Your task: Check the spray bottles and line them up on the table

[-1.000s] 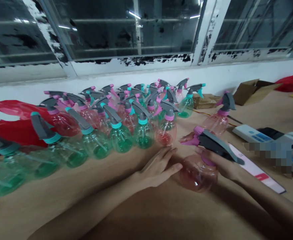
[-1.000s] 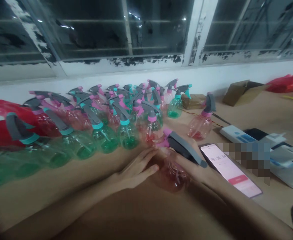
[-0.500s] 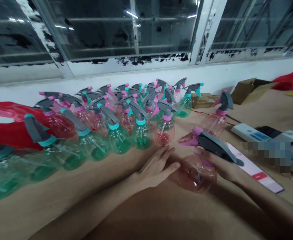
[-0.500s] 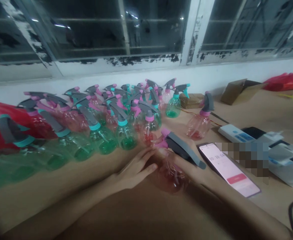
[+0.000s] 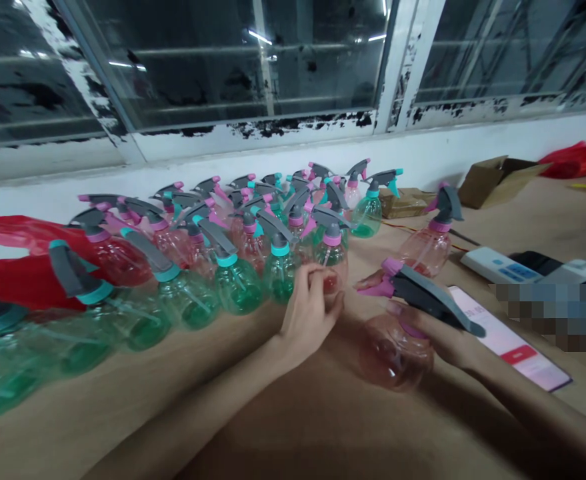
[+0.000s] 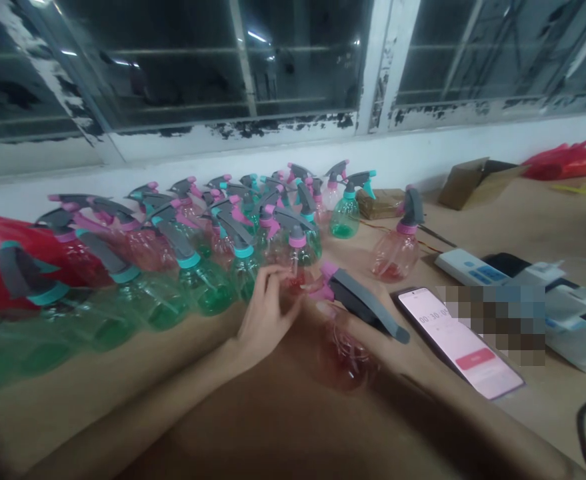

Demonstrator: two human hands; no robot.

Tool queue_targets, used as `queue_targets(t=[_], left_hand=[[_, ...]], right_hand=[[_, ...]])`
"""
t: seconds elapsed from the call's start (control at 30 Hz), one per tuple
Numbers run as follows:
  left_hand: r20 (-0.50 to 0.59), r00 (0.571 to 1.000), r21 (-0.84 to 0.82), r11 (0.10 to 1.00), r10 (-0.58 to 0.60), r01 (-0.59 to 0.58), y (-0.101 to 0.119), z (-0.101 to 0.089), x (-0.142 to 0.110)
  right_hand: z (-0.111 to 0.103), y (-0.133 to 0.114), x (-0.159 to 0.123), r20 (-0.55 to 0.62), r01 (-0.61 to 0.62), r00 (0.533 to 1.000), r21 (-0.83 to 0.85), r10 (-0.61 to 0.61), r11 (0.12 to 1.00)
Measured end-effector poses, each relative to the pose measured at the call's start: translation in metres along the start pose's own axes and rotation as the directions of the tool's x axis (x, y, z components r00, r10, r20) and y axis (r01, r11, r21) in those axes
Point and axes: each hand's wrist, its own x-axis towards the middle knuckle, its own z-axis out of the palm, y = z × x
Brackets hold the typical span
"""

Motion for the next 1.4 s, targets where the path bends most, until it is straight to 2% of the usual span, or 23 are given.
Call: queue_targets(t=[0.13, 0.23, 0.4, 0.57, 0.67, 0.73, 0.87, 1.03, 1.17, 1.3, 1.4], left_hand=[[-0.053, 0.999, 0.13, 0.992, 0.006, 0.001, 0.016, -0.004, 0.034], [-0.049, 0.998, 0.223, 0.974, -0.033, 0.044, 0.024, -0.003, 0.045], [0.0, 0.996, 0.323, 0.943, -0.091, 0.086, 0.027, 0.004, 0.045], [0.008, 0.995, 0.345, 0.934, -0.104, 0.095, 0.022, 0.008, 0.047], [0.022, 0.996, 0.32, 0.944, -0.089, 0.078, 0.016, 0.007, 0.048], [0.036, 0.997, 0.293, 0.954, -0.074, 0.06, 0.011, 0.005, 0.048], [0.06, 0.997, 0.236, 0.971, -0.047, 0.032, 0.005, 0.006, 0.047], [0.066, 0.997, 0.184, 0.983, -0.029, 0.016, 0.001, 0.009, 0.045], [0.059, 0.998, 0.17, 0.985, -0.002, -0.008, 0.007, 0.003, 0.038], [0.062, 0.997, 0.221, 0.973, 0.046, -0.058, 0.02, -0.012, 0.019], [0.109, 0.991, 0.268, 0.957, 0.083, -0.109, 0.025, -0.025, -0.006]], right_hand=[[0.0, -0.006, 0.006, 0.038, -0.033, 0.999, -0.008, 0.033, 0.999], [-0.001, -0.001, 0.007, 0.052, -0.044, 0.998, 0.01, 0.043, 0.999], [-0.003, 0.005, 0.007, 0.095, 0.014, 0.995, 0.015, -0.016, 1.0], [-0.004, -0.023, 0.013, 0.181, 0.107, 0.978, -0.002, -0.104, 0.994], [-0.005, -0.036, 0.013, 0.177, 0.139, 0.975, 0.005, -0.138, 0.99], [-0.005, -0.033, 0.012, 0.127, 0.109, 0.986, -0.019, -0.105, 0.994], [-0.005, -0.019, 0.009, 0.02, 0.051, 0.999, -0.04, -0.051, 0.998], [-0.005, -0.016, 0.009, 0.066, 0.073, 0.995, 0.01, -0.073, 0.997], [-0.005, -0.014, 0.009, 0.062, 0.042, 0.997, 0.027, -0.043, 0.999], [-0.004, -0.009, 0.008, 0.056, -0.007, 0.998, 0.023, 0.006, 1.0], [-0.003, -0.008, 0.007, 0.045, -0.026, 0.999, 0.019, 0.025, 0.999]])
